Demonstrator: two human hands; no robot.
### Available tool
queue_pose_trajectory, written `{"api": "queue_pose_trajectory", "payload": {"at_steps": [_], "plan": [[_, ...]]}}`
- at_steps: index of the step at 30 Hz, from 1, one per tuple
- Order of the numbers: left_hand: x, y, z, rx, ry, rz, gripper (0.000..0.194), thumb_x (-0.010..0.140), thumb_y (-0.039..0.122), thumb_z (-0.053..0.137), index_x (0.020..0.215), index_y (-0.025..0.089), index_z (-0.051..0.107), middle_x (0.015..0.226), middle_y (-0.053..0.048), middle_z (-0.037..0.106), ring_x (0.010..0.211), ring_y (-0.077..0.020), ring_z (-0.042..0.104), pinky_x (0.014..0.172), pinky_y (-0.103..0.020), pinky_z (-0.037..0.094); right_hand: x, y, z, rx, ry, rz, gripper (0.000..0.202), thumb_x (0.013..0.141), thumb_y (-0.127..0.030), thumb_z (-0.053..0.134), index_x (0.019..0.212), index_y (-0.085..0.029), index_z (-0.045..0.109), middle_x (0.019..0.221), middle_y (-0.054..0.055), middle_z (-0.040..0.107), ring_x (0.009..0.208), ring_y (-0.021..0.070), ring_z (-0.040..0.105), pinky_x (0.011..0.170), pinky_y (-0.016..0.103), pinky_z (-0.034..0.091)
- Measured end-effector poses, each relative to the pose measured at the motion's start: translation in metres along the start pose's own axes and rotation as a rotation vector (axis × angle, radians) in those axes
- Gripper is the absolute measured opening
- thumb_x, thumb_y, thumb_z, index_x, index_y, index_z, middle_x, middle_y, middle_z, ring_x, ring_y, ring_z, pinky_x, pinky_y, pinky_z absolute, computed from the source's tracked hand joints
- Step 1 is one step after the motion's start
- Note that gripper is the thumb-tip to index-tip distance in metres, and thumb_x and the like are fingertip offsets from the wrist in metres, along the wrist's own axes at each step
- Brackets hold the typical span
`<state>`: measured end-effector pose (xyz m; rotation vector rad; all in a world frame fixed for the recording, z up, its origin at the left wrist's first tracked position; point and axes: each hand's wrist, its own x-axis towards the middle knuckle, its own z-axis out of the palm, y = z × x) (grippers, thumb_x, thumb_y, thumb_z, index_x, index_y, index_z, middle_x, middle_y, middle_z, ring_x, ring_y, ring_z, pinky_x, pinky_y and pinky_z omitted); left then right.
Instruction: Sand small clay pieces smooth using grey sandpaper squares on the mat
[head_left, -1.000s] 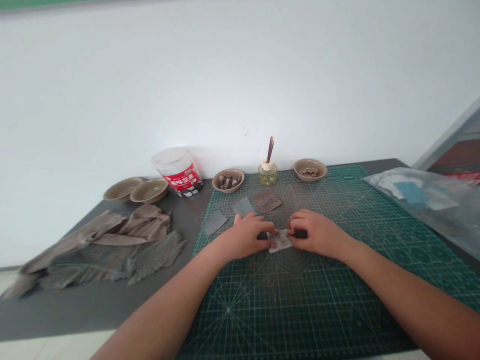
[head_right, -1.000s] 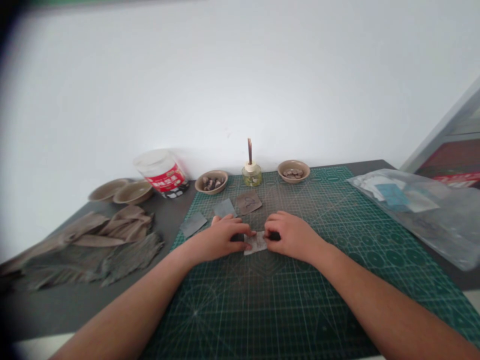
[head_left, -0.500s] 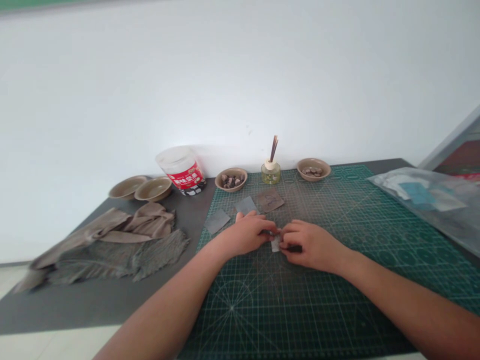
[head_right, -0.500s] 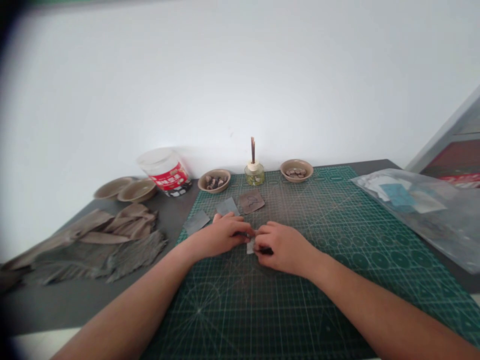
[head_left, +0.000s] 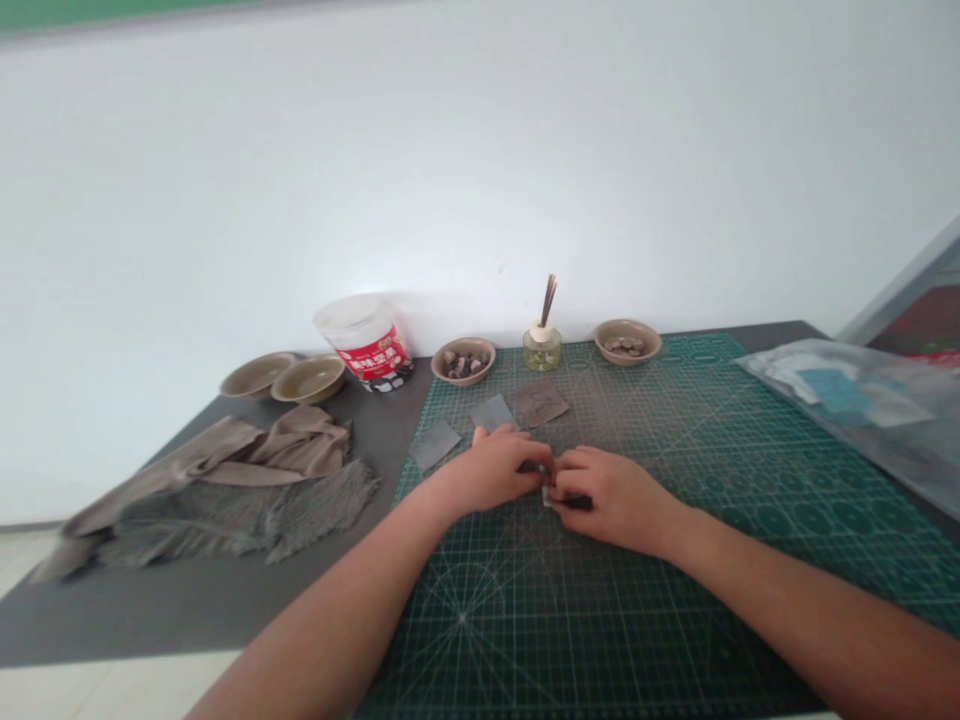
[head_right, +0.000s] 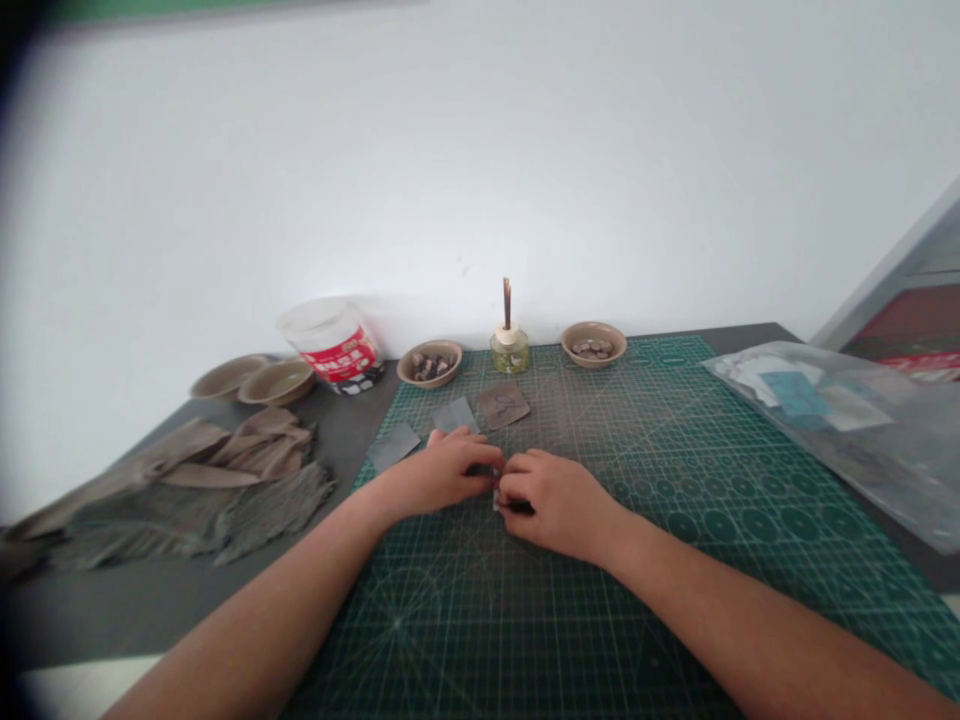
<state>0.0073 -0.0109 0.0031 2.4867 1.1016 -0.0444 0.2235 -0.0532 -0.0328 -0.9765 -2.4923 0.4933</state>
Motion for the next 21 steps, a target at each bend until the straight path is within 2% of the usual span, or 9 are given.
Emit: {"api": "queue_pose_trajectory", "payload": {"at_steps": [3,7,11,14,18,21], "plan": [[0.000,0.000,0.001,-0.014,-0.003,-0.017,0.021,0.094,0.040,0.057,0.110,0.035,0.070,0.108,-0.002,0.070,0.111,-0.0305,0.052,0.091,-0.046,0.032,-0.006,0.012,-0.012,-0.043,-0.007,0.070,0.007,0.082,-0.016,0.070,0.080,-0.021,0.066,0.092,0.001,0.066,0.089,0.0194,0.060,0.078,0.032,0.046],[0.000,0.000,0.003,-0.015,0.013,-0.004,0.028,0.089,0.047,0.065,0.113,0.034,0.070,0.108,-0.003,0.070,0.112,-0.0312,0.051,0.091,-0.045,0.031,-0.012,0.025,-0.024,-0.067,0.024,0.113,0.007,0.085,-0.017,0.067,0.080,-0.021,0.065,0.091,0.002,0.066,0.088,0.0196,0.060,0.081,0.033,0.045],[0.003,0.002,0.006,-0.016,0.026,-0.003,0.034,0.084,0.052,0.071,0.110,0.031,0.070,0.106,-0.004,0.069,0.112,-0.0315,0.051,0.089,-0.044,0.031,-0.010,0.028,-0.026,-0.032,-0.010,0.106,0.009,0.081,-0.015,0.071,0.079,-0.021,0.065,0.089,0.001,0.066,0.087,0.0194,0.060,0.079,0.032,0.044],[0.004,0.002,0.007,-0.021,0.025,-0.005,0.034,0.083,0.052,0.072,0.110,0.031,0.070,0.106,-0.003,0.069,0.113,-0.0318,0.051,0.089,-0.043,0.031,-0.008,0.029,-0.026,-0.045,0.026,0.158,0.006,0.085,-0.019,0.070,0.082,-0.021,0.065,0.089,0.002,0.066,0.089,0.0202,0.059,0.081,0.033,0.044],[0.003,0.002,0.008,-0.026,0.030,-0.007,0.032,0.084,0.052,0.072,0.109,0.032,0.070,0.106,-0.003,0.069,0.112,-0.0312,0.051,0.088,-0.042,0.030,-0.010,0.030,-0.028,-0.024,-0.033,0.119,0.010,0.080,-0.015,0.070,0.078,-0.021,0.063,0.088,0.001,0.064,0.087,0.0190,0.059,0.079,0.031,0.043],[0.003,0.002,0.007,-0.028,0.030,0.003,0.032,0.084,0.052,0.071,0.109,0.031,0.070,0.107,-0.003,0.069,0.112,-0.0309,0.052,0.088,-0.042,0.029,-0.010,0.033,-0.029,-0.022,-0.026,0.151,0.010,0.082,-0.017,0.070,0.078,-0.021,0.061,0.086,0.000,0.063,0.087,0.0189,0.059,0.079,0.031,0.043]]}}
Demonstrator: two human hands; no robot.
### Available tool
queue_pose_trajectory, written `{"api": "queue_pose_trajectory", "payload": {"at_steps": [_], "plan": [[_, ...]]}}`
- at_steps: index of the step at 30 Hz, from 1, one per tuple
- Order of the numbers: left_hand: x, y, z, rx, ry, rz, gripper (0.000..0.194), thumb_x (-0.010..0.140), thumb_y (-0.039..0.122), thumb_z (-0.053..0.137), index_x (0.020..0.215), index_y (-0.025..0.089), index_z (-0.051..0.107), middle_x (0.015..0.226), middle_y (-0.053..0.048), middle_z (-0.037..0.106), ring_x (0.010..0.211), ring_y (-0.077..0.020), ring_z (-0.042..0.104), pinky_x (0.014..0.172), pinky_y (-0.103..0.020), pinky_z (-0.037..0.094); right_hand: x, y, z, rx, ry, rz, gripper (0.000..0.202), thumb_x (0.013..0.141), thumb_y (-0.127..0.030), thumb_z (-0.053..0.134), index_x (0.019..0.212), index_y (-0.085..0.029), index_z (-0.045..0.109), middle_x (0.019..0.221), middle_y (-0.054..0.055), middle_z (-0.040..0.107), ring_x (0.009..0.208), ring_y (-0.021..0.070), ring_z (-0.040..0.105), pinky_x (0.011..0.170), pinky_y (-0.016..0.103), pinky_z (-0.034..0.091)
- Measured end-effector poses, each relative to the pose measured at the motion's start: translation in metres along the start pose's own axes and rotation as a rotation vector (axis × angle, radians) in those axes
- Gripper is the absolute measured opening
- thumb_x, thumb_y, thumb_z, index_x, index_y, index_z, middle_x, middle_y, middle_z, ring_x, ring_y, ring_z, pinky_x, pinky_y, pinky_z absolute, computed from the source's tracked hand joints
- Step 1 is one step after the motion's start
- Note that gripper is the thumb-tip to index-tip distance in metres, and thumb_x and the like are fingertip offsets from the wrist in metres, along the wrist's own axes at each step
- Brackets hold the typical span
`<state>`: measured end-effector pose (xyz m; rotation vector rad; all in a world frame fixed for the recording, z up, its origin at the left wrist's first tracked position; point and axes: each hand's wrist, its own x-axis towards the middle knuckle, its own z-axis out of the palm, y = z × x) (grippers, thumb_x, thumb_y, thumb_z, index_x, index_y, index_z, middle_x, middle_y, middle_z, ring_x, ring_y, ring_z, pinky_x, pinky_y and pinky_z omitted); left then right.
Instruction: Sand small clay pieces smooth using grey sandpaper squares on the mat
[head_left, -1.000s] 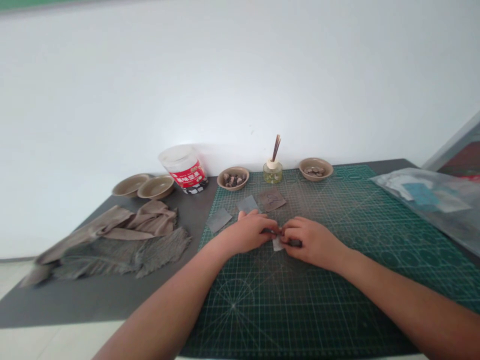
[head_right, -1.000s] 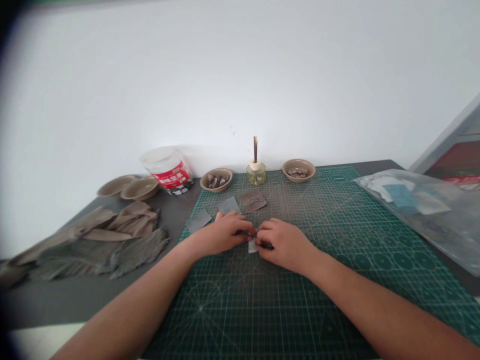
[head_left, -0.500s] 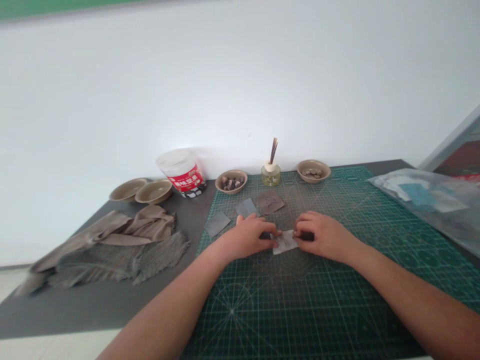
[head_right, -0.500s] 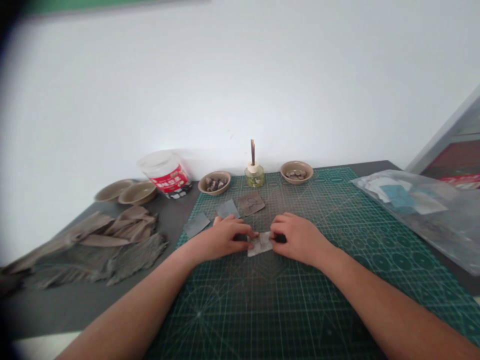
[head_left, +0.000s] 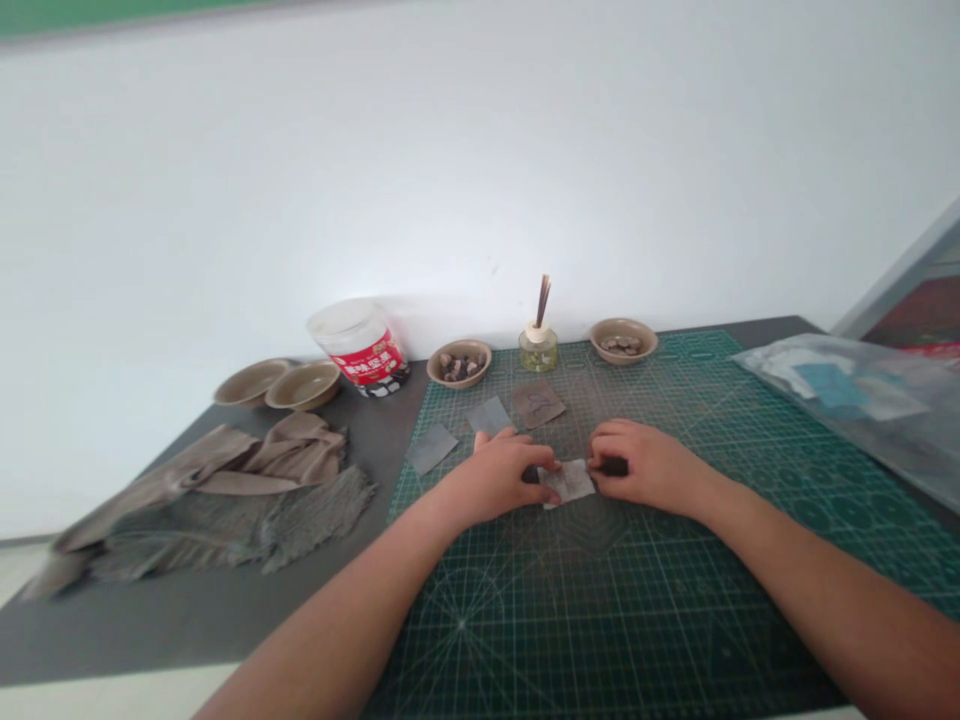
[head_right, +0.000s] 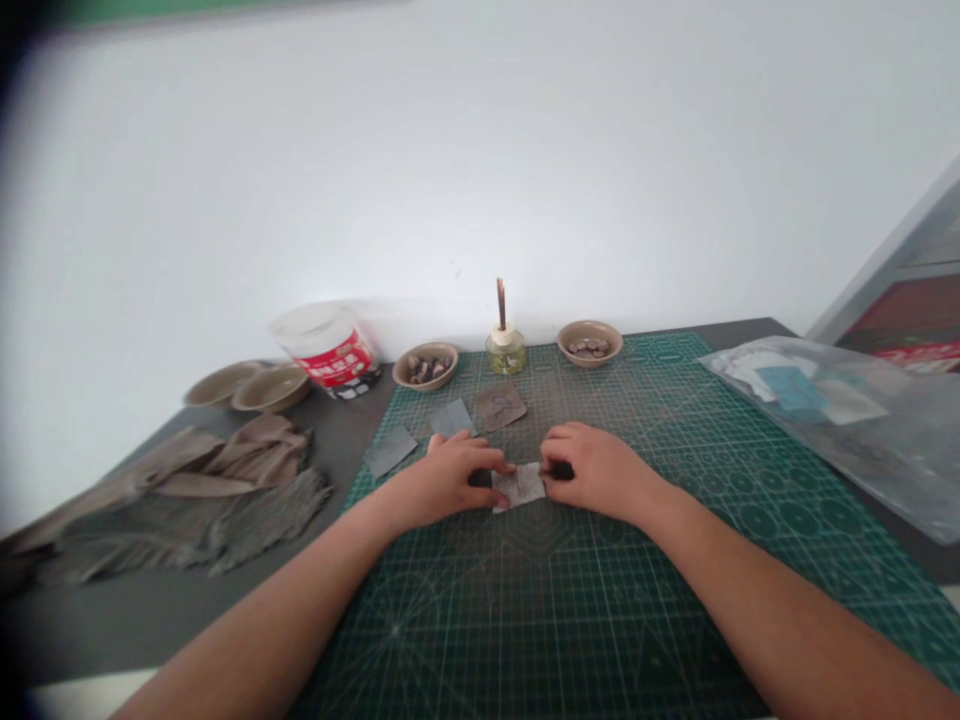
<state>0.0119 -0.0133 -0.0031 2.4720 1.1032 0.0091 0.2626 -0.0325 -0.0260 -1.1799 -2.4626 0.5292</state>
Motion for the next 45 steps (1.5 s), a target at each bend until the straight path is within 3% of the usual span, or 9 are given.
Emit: {"api": "queue_pose_trajectory", "payload": {"at_steps": [6,12,15,20,25,29,33,38,45], "plan": [[0.000,0.000,0.001,-0.007,0.010,0.010,0.030,0.085,0.050,0.072,0.109,0.032,0.070,0.109,-0.001,0.071,0.112,-0.0300,0.052,0.087,-0.041,0.028,0.003,0.002,0.003,0.003,0.040,0.047,0.007,0.086,-0.021,0.068,0.083,-0.021,0.062,0.091,0.002,0.065,0.088,0.0190,0.059,0.079,0.031,0.043],[0.000,0.000,0.000,-0.005,0.009,0.004,0.031,0.084,0.051,0.073,0.108,0.031,0.070,0.107,-0.002,0.071,0.111,-0.0300,0.052,0.088,-0.042,0.029,0.001,-0.005,0.003,0.020,-0.013,-0.069,0.008,0.082,-0.017,0.070,0.081,-0.021,0.063,0.093,0.001,0.066,0.091,0.0192,0.060,0.081,0.031,0.043],[-0.002,0.000,-0.002,0.008,0.002,0.006,0.028,0.089,0.049,0.066,0.111,0.031,0.070,0.107,-0.003,0.070,0.112,-0.0301,0.051,0.089,-0.043,0.030,0.002,-0.007,0.005,-0.004,0.014,-0.028,0.008,0.086,-0.021,0.068,0.081,-0.021,0.063,0.091,0.002,0.066,0.090,0.0200,0.060,0.082,0.033,0.043],[-0.005,0.000,-0.006,0.087,-0.019,-0.012,0.025,0.095,0.042,0.058,0.115,0.036,0.070,0.106,-0.005,0.068,0.109,-0.0313,0.050,0.091,-0.048,0.033,0.001,-0.012,0.009,0.016,-0.017,-0.099,0.006,0.085,-0.018,0.068,0.082,-0.022,0.063,0.094,0.001,0.067,0.093,0.0193,0.060,0.083,0.032,0.044],[-0.005,0.001,-0.008,0.109,-0.032,-0.024,0.028,0.095,0.040,0.056,0.120,0.041,0.068,0.109,-0.005,0.066,0.109,-0.0327,0.049,0.090,-0.052,0.033,0.001,-0.015,0.010,-0.019,-0.005,-0.051,0.010,0.081,-0.016,0.070,0.078,-0.021,0.062,0.091,0.001,0.066,0.088,0.0195,0.061,0.080,0.033,0.044],[-0.005,0.002,-0.008,0.116,-0.034,-0.024,0.021,0.093,0.035,0.056,0.109,0.035,0.070,0.104,-0.005,0.066,0.107,-0.0319,0.049,0.090,-0.051,0.034,0.003,-0.025,0.022,0.010,-0.027,-0.184,0.006,0.091,-0.019,0.063,0.087,-0.022,0.067,0.102,0.003,0.068,0.096,0.0195,0.061,0.085,0.032,0.046],[-0.005,0.002,-0.008,0.092,-0.034,-0.020,0.018,0.093,0.031,0.054,0.101,0.033,0.070,0.100,-0.004,0.066,0.106,-0.0303,0.050,0.090,-0.049,0.034,0.006,-0.032,0.030,0.025,-0.004,-0.184,0.006,0.093,-0.022,0.063,0.091,-0.022,0.068,0.102,0.003,0.067,0.095,0.0189,0.061,0.085,0.031,0.046],[-0.006,0.001,-0.008,0.070,-0.035,-0.039,0.025,0.095,0.038,0.054,0.114,0.036,0.070,0.106,-0.005,0.067,0.109,-0.0313,0.049,0.091,-0.048,0.032,0.000,-0.020,0.018,0.023,-0.045,-0.114,0.011,0.076,-0.013,0.071,0.078,-0.021,0.063,0.091,0.000,0.062,0.079,0.0154,0.059,0.072,0.028,0.043],[-0.002,0.002,-0.003,0.048,-0.002,-0.037,0.034,0.083,0.054,0.070,0.111,0.034,0.071,0.102,-0.004,0.068,0.109,-0.0319,0.050,0.091,-0.046,0.030,-0.002,-0.005,0.004,0.045,-0.025,-0.100,0.012,0.076,-0.011,0.069,0.078,-0.021,0.062,0.097,0.001,0.065,0.086,0.0175,0.061,0.078,0.029,0.045]]}}
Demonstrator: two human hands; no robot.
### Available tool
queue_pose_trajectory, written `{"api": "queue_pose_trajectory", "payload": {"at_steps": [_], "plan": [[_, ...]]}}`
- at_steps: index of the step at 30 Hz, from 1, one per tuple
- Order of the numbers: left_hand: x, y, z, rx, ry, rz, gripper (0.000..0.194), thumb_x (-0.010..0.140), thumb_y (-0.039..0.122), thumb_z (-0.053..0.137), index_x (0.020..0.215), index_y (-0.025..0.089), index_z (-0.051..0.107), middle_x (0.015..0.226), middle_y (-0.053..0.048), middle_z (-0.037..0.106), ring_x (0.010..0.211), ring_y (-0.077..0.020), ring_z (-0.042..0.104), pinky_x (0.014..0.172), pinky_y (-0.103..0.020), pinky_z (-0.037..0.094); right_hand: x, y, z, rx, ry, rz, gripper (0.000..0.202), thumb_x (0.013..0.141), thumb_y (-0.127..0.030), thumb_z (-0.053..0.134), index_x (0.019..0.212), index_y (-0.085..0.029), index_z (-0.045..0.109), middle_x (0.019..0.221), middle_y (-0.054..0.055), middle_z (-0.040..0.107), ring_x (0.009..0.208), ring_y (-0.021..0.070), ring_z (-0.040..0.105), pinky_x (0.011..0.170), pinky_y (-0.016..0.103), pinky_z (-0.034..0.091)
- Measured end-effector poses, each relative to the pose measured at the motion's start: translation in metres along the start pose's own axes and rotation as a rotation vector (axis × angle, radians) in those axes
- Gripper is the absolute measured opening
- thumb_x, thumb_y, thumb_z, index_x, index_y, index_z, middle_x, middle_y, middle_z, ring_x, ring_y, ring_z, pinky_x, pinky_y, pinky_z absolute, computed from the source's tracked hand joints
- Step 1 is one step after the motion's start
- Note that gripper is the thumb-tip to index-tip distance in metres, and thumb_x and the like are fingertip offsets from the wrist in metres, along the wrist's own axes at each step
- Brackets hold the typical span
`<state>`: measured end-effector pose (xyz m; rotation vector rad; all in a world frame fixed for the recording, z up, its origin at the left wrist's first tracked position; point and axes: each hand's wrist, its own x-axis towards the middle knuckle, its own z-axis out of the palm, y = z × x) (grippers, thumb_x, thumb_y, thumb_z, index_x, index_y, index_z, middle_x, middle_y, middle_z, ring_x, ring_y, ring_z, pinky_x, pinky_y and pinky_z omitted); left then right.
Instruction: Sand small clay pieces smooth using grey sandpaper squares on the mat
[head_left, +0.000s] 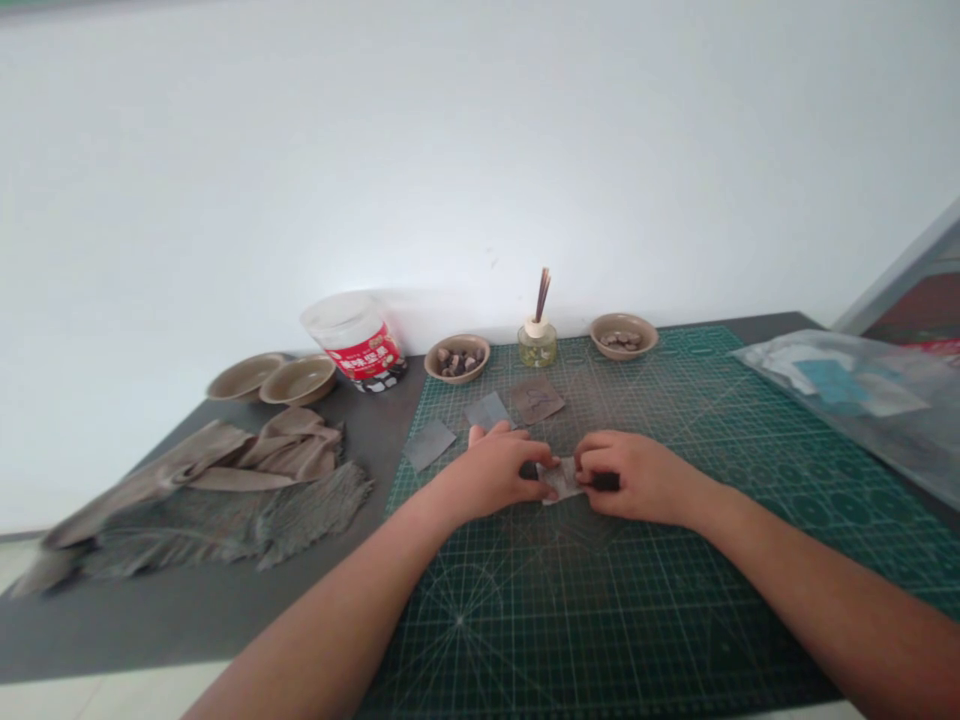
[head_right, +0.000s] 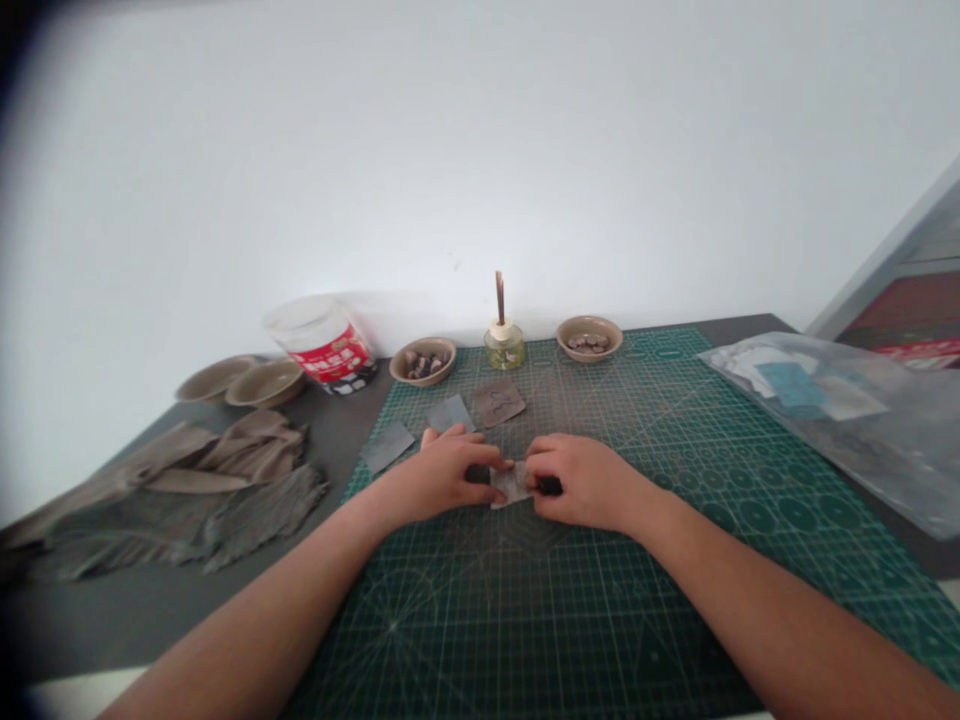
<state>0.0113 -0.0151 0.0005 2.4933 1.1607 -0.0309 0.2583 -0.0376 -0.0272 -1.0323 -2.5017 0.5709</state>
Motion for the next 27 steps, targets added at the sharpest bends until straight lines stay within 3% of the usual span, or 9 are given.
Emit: {"api": "queue_pose_trajectory", "payload": {"at_steps": [10,14,18,22,27], "plan": [[-0.0008,0.0007,-0.0002,-0.002,0.009,0.005,0.034,0.084,0.054,0.069,0.112,0.034,0.071,0.103,-0.004,0.068,0.109,-0.0319,0.050,0.089,-0.044,0.029,0.0058,0.0037,-0.0007,-0.005,0.045,0.056,0.006,0.083,-0.016,0.068,0.083,-0.021,0.065,0.096,0.002,0.066,0.090,0.0193,0.061,0.082,0.031,0.045],[-0.0007,-0.0003,0.0015,-0.019,0.012,0.001,0.036,0.083,0.054,0.070,0.113,0.034,0.071,0.103,-0.004,0.069,0.109,-0.0319,0.050,0.092,-0.044,0.029,0.0024,0.0007,-0.0003,-0.087,0.076,0.128,0.008,0.081,-0.015,0.067,0.080,-0.021,0.062,0.089,0.002,0.063,0.083,0.0185,0.058,0.075,0.030,0.043],[-0.0001,-0.0013,0.0025,-0.028,0.017,0.010,0.035,0.083,0.053,0.071,0.111,0.033,0.072,0.102,-0.004,0.069,0.109,-0.0317,0.051,0.091,-0.044,0.029,0.0022,-0.0031,0.0033,-0.079,0.029,0.054,0.007,0.082,-0.015,0.065,0.081,-0.021,0.061,0.090,0.001,0.061,0.082,0.0172,0.057,0.074,0.029,0.042],[0.0003,-0.0018,0.0027,-0.016,0.023,0.015,0.035,0.083,0.054,0.072,0.111,0.034,0.072,0.101,-0.004,0.070,0.108,-0.0313,0.051,0.090,-0.044,0.029,0.0046,-0.0034,0.0033,-0.076,0.056,0.116,0.010,0.085,-0.019,0.065,0.078,-0.020,0.059,0.087,0.001,0.060,0.081,0.0173,0.057,0.073,0.029,0.041],[0.0002,-0.0020,0.0029,-0.020,0.026,0.023,0.035,0.083,0.054,0.071,0.110,0.032,0.072,0.104,-0.004,0.070,0.109,-0.0311,0.051,0.088,-0.042,0.029,0.0025,-0.0054,0.0013,-0.035,0.018,0.065,0.010,0.081,-0.014,0.066,0.078,-0.021,0.059,0.088,0.000,0.060,0.078,0.0159,0.056,0.071,0.029,0.040]]}}
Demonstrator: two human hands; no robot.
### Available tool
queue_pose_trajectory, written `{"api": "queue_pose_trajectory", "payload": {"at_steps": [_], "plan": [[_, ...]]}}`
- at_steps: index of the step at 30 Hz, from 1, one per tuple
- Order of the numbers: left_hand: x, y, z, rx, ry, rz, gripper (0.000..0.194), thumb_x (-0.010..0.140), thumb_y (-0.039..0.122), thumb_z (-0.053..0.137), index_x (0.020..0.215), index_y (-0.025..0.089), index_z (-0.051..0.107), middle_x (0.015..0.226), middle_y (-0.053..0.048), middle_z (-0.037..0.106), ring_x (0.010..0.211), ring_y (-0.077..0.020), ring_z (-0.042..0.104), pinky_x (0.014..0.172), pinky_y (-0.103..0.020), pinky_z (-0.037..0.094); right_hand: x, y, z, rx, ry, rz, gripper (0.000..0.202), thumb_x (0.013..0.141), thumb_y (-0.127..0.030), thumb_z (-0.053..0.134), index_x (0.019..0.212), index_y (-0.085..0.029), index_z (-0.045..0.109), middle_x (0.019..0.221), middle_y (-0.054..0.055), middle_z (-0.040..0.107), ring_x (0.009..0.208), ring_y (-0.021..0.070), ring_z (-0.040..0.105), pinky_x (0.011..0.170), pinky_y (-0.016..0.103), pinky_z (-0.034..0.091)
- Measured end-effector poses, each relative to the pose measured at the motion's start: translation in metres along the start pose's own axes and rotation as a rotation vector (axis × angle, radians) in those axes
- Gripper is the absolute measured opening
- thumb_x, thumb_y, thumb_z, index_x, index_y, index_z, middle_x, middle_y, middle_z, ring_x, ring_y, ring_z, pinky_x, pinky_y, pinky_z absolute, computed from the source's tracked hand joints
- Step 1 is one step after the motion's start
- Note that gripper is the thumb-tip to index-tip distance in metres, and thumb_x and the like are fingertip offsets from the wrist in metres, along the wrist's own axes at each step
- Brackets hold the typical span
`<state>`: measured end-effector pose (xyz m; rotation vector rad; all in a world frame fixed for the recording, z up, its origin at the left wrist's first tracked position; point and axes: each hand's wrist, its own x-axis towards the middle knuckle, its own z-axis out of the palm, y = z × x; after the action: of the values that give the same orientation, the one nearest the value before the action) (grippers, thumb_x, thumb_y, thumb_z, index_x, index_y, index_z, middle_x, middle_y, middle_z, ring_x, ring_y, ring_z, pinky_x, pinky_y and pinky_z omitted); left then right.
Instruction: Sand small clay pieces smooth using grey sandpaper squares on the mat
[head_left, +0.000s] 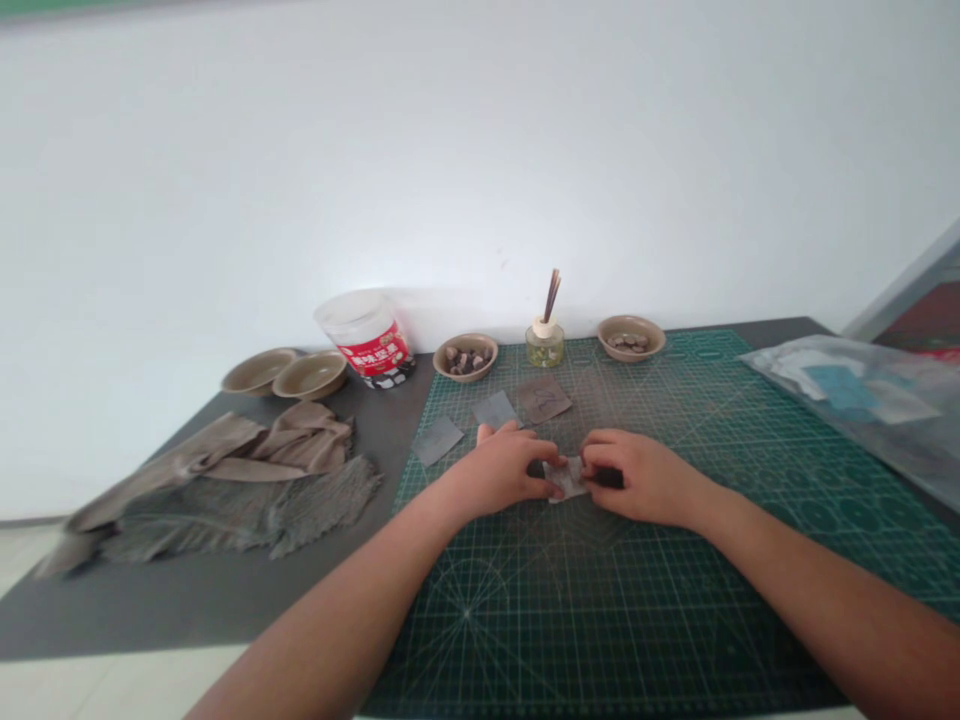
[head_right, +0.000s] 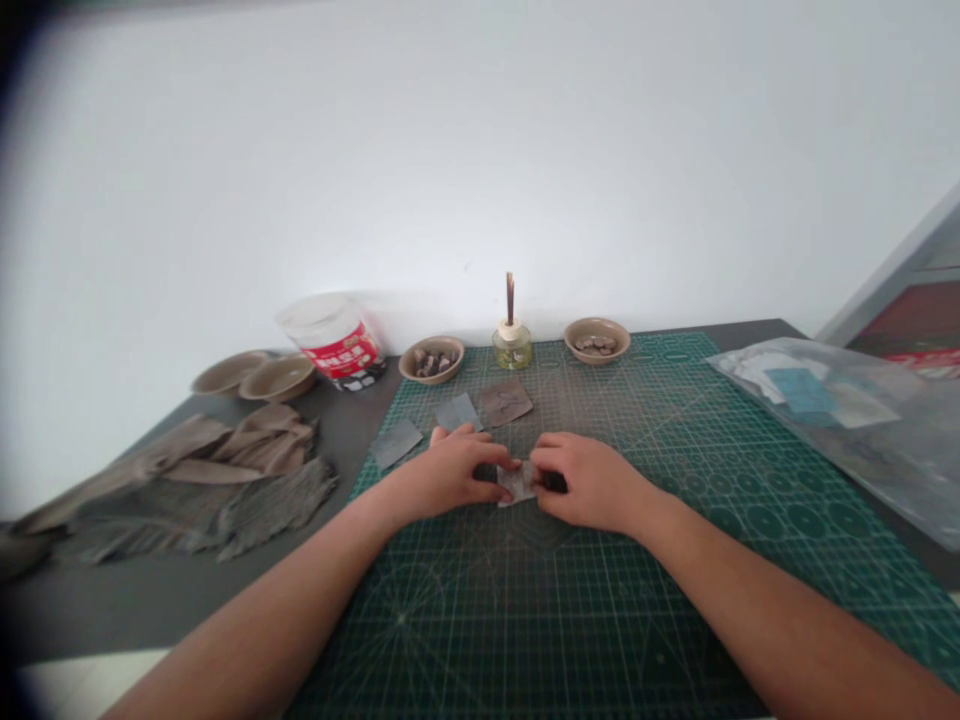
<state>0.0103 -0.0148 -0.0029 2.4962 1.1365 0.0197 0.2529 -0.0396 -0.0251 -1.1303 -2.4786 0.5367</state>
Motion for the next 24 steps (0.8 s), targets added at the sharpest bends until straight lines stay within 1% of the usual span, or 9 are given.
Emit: {"api": "queue_pose_trajectory", "payload": {"at_steps": [3,5,7,10,13,16,18,21,24], "plan": [[0.000,0.000,0.000,0.001,-0.013,-0.005,0.036,0.083,0.053,0.071,0.113,0.033,0.071,0.106,-0.004,0.071,0.110,-0.0312,0.052,0.088,-0.042,0.029,-0.001,-0.001,0.000,-0.040,0.043,0.010,0.011,0.079,-0.012,0.066,0.077,-0.021,0.059,0.086,0.001,0.060,0.081,0.0181,0.057,0.073,0.030,0.041],[0.000,0.001,-0.001,0.006,-0.012,-0.005,0.035,0.083,0.052,0.071,0.113,0.033,0.071,0.106,-0.004,0.071,0.110,-0.0314,0.052,0.088,-0.042,0.029,0.000,-0.002,0.001,-0.034,0.025,-0.044,0.011,0.080,-0.011,0.067,0.078,-0.021,0.061,0.087,0.002,0.063,0.084,0.0195,0.058,0.076,0.032,0.043],[-0.001,0.001,-0.001,0.011,-0.005,-0.003,0.034,0.084,0.052,0.071,0.111,0.032,0.071,0.104,-0.004,0.071,0.109,-0.0316,0.052,0.088,-0.041,0.030,0.002,-0.004,0.003,-0.004,0.001,-0.108,0.008,0.084,-0.014,0.067,0.082,-0.021,0.064,0.093,0.003,0.066,0.088,0.0202,0.060,0.082,0.034,0.044],[-0.001,0.002,-0.001,0.012,-0.003,-0.006,0.032,0.084,0.052,0.071,0.109,0.032,0.072,0.101,-0.004,0.070,0.108,-0.0311,0.052,0.088,-0.041,0.030,0.007,-0.005,0.007,-0.002,0.022,-0.118,0.004,0.090,-0.020,0.066,0.087,-0.021,0.067,0.096,0.004,0.069,0.091,0.0211,0.061,0.087,0.037,0.044],[-0.001,0.003,-0.002,0.014,-0.007,-0.016,0.032,0.084,0.053,0.071,0.108,0.032,0.072,0.103,-0.003,0.070,0.109,-0.0312,0.052,0.089,-0.042,0.030,0.009,-0.006,0.008,-0.007,0.046,-0.103,0.005,0.090,-0.019,0.064,0.086,-0.020,0.067,0.096,0.005,0.068,0.093,0.0212,0.060,0.085,0.036,0.045],[-0.001,0.003,-0.002,0.008,-0.021,-0.022,0.033,0.084,0.052,0.070,0.110,0.031,0.071,0.105,-0.004,0.070,0.111,-0.0318,0.051,0.090,-0.042,0.030,0.007,-0.004,0.007,-0.003,0.016,-0.125,0.008,0.083,-0.014,0.068,0.081,-0.020,0.065,0.094,0.004,0.066,0.089,0.0201,0.059,0.082,0.034,0.045],[-0.001,0.003,-0.003,0.003,-0.029,-0.020,0.034,0.084,0.051,0.070,0.112,0.031,0.071,0.107,-0.005,0.071,0.112,-0.0318,0.052,0.090,-0.043,0.030,0.005,-0.001,0.005,-0.030,0.014,-0.121,0.010,0.080,-0.013,0.070,0.079,-0.021,0.064,0.090,0.002,0.065,0.087,0.0202,0.058,0.081,0.034,0.044],[-0.001,0.002,-0.002,-0.001,-0.029,-0.018,0.033,0.084,0.051,0.070,0.111,0.031,0.071,0.107,-0.004,0.071,0.112,-0.0316,0.052,0.091,-0.043,0.030,0.004,0.001,0.005,-0.058,0.075,-0.080,0.008,0.085,-0.016,0.067,0.080,-0.021,0.064,0.089,0.003,0.065,0.088,0.0211,0.058,0.082,0.035,0.044],[-0.001,0.001,-0.001,-0.005,-0.016,-0.024,0.032,0.084,0.049,0.071,0.111,0.033,0.071,0.107,-0.003,0.071,0.112,-0.0315,0.052,0.091,-0.042,0.030,0.005,0.003,0.005,-0.002,0.024,-0.134,0.009,0.083,-0.014,0.069,0.081,-0.022,0.064,0.094,0.002,0.067,0.088,0.0198,0.058,0.081,0.033,0.045]]}}
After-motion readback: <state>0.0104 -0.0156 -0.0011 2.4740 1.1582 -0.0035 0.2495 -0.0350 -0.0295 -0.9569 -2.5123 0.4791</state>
